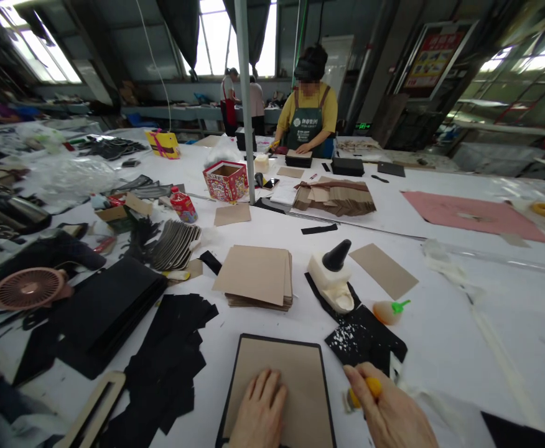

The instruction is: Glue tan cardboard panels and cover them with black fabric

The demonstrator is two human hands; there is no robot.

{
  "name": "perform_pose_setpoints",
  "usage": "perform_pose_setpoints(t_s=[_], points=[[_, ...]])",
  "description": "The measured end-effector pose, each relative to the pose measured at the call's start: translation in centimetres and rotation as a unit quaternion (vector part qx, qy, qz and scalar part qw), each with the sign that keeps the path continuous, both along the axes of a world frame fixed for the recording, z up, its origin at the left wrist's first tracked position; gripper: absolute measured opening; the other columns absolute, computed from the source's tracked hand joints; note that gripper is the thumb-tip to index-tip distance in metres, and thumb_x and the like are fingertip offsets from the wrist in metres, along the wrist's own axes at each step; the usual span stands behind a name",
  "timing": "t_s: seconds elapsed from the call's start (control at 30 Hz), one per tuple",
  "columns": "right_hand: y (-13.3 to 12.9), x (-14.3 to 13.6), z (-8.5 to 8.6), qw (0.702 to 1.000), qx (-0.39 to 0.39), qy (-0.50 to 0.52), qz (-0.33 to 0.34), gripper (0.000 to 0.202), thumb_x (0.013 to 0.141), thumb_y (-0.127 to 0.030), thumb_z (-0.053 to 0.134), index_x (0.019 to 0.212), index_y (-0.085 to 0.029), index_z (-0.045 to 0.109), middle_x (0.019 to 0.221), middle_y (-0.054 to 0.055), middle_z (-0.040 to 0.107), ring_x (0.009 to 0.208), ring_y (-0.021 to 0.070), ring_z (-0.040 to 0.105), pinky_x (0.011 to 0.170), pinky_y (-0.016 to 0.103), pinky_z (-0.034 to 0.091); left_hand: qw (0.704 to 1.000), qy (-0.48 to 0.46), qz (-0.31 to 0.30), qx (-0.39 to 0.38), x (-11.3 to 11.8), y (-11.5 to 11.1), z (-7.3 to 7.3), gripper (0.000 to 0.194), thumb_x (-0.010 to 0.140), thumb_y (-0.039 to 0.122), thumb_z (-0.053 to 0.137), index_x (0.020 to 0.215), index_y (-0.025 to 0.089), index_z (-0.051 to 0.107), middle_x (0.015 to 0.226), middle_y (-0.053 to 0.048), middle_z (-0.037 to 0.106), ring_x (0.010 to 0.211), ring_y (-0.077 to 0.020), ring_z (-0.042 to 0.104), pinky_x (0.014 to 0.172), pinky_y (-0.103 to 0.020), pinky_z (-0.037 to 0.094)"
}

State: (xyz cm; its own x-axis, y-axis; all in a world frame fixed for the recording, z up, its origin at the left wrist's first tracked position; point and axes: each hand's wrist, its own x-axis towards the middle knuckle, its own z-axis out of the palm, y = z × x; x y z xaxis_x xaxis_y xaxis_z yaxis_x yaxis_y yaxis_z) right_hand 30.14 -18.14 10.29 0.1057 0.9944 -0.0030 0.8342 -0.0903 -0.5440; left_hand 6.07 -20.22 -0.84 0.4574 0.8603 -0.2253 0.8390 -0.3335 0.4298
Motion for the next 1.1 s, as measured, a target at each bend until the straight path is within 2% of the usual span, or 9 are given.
perform_pose_setpoints(t_s=[0.13, 0.27, 0.4, 0.5, 0.57, 0.67, 0.77, 0.93, 1.1], points=[[1.3, -2.9, 0.3, 0.989, -0.081, 0.119, -0.027, 0.044, 0.083, -0.061, 0.039, 0.088, -0.025, 0.063, 0.055, -0.001, 0.052, 0.05, 0.0176, 0.05, 0.047, 0.027, 0.038, 1.0, 0.006, -0.001, -0.007, 0.1, -0.1, -1.1, 0.046, 0.09, 0.038, 0.039, 0.131, 0.02, 0.045, 0.142, -0.012, 0.042, 0.13, -0.0353, 0.037, 0.104, -0.054, 0.039], [2.2, -5.7, -1.1, 0.959, -0.128, 0.253, -0.027, 0.047, 0.079, -0.062, 0.045, 0.093, -0.02, 0.061, 0.059, -0.001, 0.051, 0.056, 0.0181, 0.051, 0.051, 0.027, 0.04, 0.999, 0.006, -0.017, 0.039, -0.2, -0.5, -2.7, 0.05, 0.088, 0.045, 0.042, 0.133, 0.023, 0.042, 0.142, -0.012, 0.042, 0.129, -0.0349, 0.039, 0.103, -0.052, 0.042], [2.2, -6.2, -2.1, 0.952, -0.137, 0.274, -0.025, 0.046, 0.082, -0.059, 0.044, 0.095, -0.018, 0.059, 0.063, 0.0, 0.054, 0.057, 0.0167, 0.049, 0.052, 0.027, 0.039, 0.993, 0.011, -0.025, 0.116, -0.5, -1.0, -4.2, 0.051, 0.085, 0.046, 0.047, 0.132, 0.026, 0.043, 0.14, -0.01, 0.046, 0.125, -0.0326, 0.046, 0.097, -0.047, 0.049], [2.3, -6.1, -1.4, 0.961, -0.118, 0.251, -0.022, 0.043, 0.082, -0.057, 0.046, 0.095, -0.018, 0.061, 0.072, 0.002, 0.062, 0.062, 0.0177, 0.054, 0.056, 0.026, 0.042, 0.98, 0.013, -0.019, 0.199, -0.5, -1.1, -5.3, 0.051, 0.08, 0.047, 0.053, 0.127, 0.026, 0.048, 0.134, -0.008, 0.053, 0.118, -0.0306, 0.052, 0.092, -0.043, 0.052], [2.7, -6.4, -0.4, 0.965, -0.101, 0.242, 0.013, 0.038, 0.082, -0.055, 0.05, 0.094, -0.021, 0.063, 0.084, 0.004, 0.066, 0.077, 0.0199, 0.06, 0.066, 0.025, 0.046, 0.961, 0.013, -0.01, 0.276, -0.3, -1.1, -5.8, 0.047, 0.078, 0.049, 0.055, 0.12, 0.027, 0.053, 0.126, -0.006, 0.06, 0.11, -0.0293, 0.058, 0.085, -0.041, 0.055], [3.9, -7.9, 1.0, 0.96, -0.09, 0.237, 0.122, 0.027, 0.086, -0.046, 0.051, 0.093, -0.024, 0.065, 0.096, 0.003, 0.067, 0.094, 0.0202, 0.06, 0.083, 0.025, 0.044, 0.932, 0.013, 0.006, 0.362, -0.1, -0.8, -6.1, 0.043, 0.078, 0.052, 0.054, 0.113, 0.027, 0.057, 0.117, -0.004, 0.066, 0.103, -0.0268, 0.062, 0.078, -0.038, 0.055], [5.5, -10.1, 1.5, 0.945, -0.094, 0.231, 0.209, 0.02, 0.089, -0.036, 0.05, 0.091, -0.024, 0.065, 0.09, 0.001, 0.067, 0.087, 0.0181, 0.06, 0.081, 0.026, 0.044, 0.921, 0.017, 0.018, 0.389, 0.1, -0.6, -5.8, 0.04, 0.078, 0.053, 0.052, 0.108, 0.028, 0.059, 0.114, -0.002, 0.068, 0.101, -0.0252, 0.062, 0.077, -0.037, 0.052], [7.8, -13.1, 0.7, 0.932, -0.095, 0.206, 0.283, 0.013, 0.087, -0.025, 0.053, 0.088, -0.022, 0.065, 0.086, 0.001, 0.066, 0.082, 0.017, 0.059, 0.076, 0.027, 0.044, 0.906, 0.014, 0.039, 0.42, 0.2, -0.4, -5.2, 0.034, 0.079, 0.051, 0.051, 0.102, 0.029, 0.061, 0.107, 0.0, 0.07, 0.096, -0.0229, 0.063, 0.074, -0.036, 0.051], [8.8, -12.6, 0.2, 0.929, -0.104, 0.154, 0.319, 0.012, 0.086, -0.025, 0.053, 0.086, -0.021, 0.064, 0.084, 0.001, 0.066, 0.081, 0.0176, 0.059, 0.076, 0.028, 0.043, 0.899, 0.009, 0.049, 0.435, 0.3, -0.2, -4.5, 0.029, 0.079, 0.048, 0.051, 0.097, 0.029, 0.062, 0.104, 0.002, 0.071, 0.094, -0.0214, 0.064, 0.071, -0.034, 0.053]])
